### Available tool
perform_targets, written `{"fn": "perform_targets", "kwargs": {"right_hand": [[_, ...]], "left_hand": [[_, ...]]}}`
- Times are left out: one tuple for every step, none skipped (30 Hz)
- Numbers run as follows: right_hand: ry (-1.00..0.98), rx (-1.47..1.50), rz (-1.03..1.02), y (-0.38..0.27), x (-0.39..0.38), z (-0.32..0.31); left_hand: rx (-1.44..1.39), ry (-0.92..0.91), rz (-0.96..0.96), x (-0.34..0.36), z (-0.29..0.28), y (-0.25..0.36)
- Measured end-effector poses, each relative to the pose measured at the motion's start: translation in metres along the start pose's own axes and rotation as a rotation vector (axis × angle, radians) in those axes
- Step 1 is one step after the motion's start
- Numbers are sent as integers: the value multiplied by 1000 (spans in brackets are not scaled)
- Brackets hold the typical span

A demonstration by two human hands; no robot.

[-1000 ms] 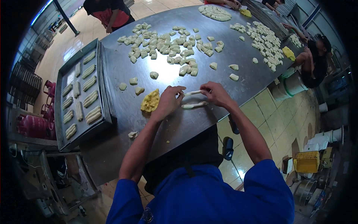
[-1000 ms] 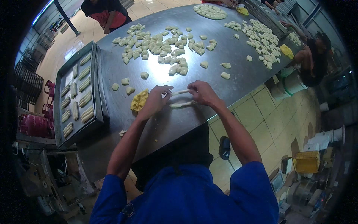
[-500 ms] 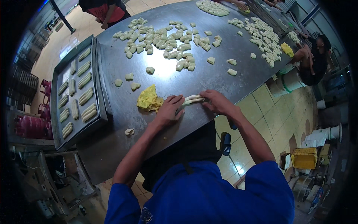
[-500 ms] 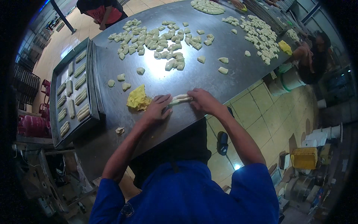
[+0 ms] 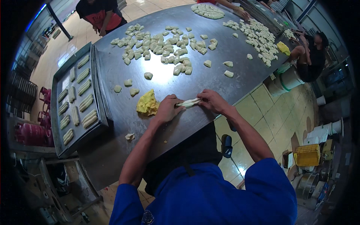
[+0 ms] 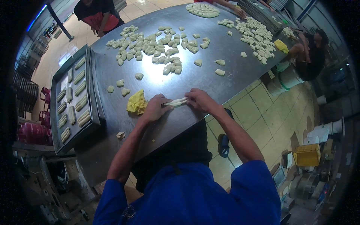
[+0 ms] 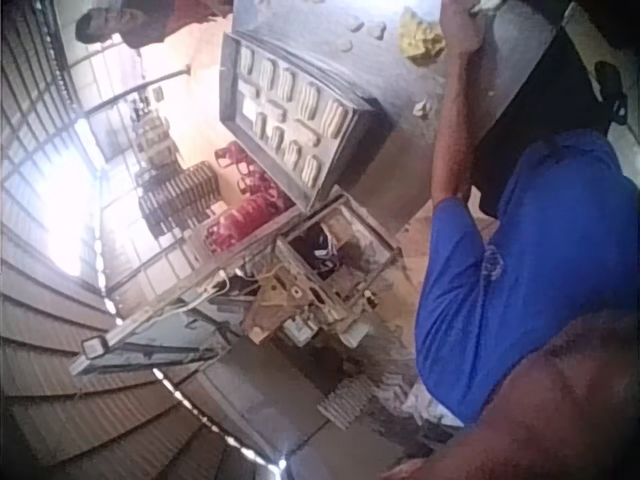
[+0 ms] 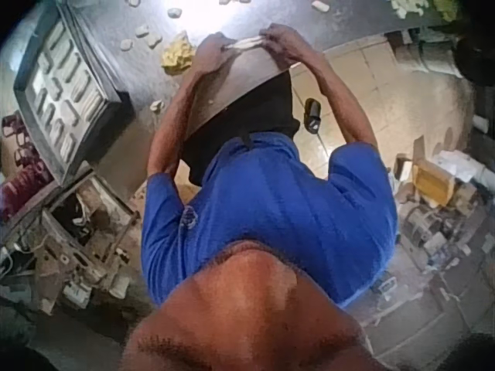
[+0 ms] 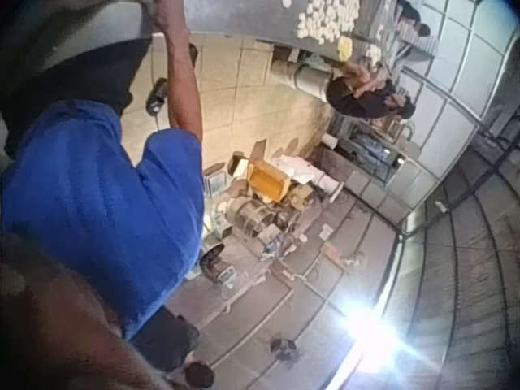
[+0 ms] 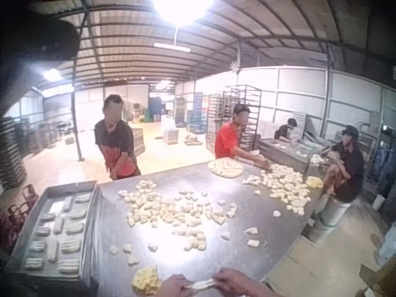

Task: The person prepares pastries by filling pieces of dough with yellow paste, rolling them into elongated dough sticks by hand, and placing the rolled dough sticks onto a metal tray.

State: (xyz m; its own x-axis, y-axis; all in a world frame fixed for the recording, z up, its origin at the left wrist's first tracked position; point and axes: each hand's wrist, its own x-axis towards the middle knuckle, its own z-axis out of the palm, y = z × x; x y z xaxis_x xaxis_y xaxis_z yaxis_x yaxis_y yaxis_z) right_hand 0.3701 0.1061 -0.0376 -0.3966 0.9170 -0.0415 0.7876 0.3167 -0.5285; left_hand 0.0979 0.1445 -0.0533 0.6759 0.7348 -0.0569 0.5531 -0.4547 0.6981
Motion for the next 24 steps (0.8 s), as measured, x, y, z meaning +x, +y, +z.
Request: {"fn": "perform_targets", "kwargs": {"right_hand": [[30, -7, 46, -5, -2, -1], [40, -15, 48, -11, -4, 1], [25, -32, 69, -21, -6, 6], [10, -49, 90, -28, -12, 11], [125, -254, -95, -16, -25, 33], [133, -262, -83, -7, -30, 39], [238, -77, -52, 0, -34, 42], [341, 110, -26, 2, -35, 39], [493, 131, 71, 3, -35, 37], [497, 125, 74, 8, -34, 30], [505, 181, 177, 16, -35, 20], [515, 236, 277, 27, -33, 8], [609, 177, 272, 38, -30, -1], [660, 181, 348, 52, -25, -15], [706, 188, 422, 68, -19, -31], [674, 182, 513, 91, -13, -51], [642, 181, 606, 116, -5, -68], [592, 134, 661, 141, 2, -81], [540, 88, 715, 161, 10, -90], [545, 97, 715, 172, 23, -89], [575, -45, 847, 176, 41, -86], [601, -189, 979, 180, 54, -85], [588, -177, 965, 181, 64, -82], [617, -214, 897, 184, 69, -81]], "left_hand": [[90, 74, 26, -6, -1, 9], [182, 157, 52, -11, -2, 18], [186, 167, 63, -12, 6, 16], [246, 260, 162, -10, 20, 10], [302, 344, 270, -6, 32, 9], [299, 343, 286, 0, 41, 12], [326, 295, 284, 7, 50, 17], [354, 249, 276, 13, 55, 25], [353, 193, 276, 18, 60, 31], [351, 194, 284, 20, 62, 34], [403, 137, 250, 20, 65, 37], [458, 83, 218, 21, 64, 41], [460, 83, 222, 18, 61, 43], [484, 193, 231, 12, 52, 50], [508, 303, 234, 4, 45, 54], [510, 302, 242, -1, 42, 54], [351, 286, 177, -9, 37, 51], [191, 265, 114, -18, 34, 50], [134, 331, 128, -31, 33, 53], [143, 327, 130, -43, 30, 56], [37, 318, 99, -55, 25, 59], [-70, 308, 68, -64, 22, 61], [-14, 408, 109, -74, 22, 64], [-5, 410, 93, -78, 20, 65]]}}
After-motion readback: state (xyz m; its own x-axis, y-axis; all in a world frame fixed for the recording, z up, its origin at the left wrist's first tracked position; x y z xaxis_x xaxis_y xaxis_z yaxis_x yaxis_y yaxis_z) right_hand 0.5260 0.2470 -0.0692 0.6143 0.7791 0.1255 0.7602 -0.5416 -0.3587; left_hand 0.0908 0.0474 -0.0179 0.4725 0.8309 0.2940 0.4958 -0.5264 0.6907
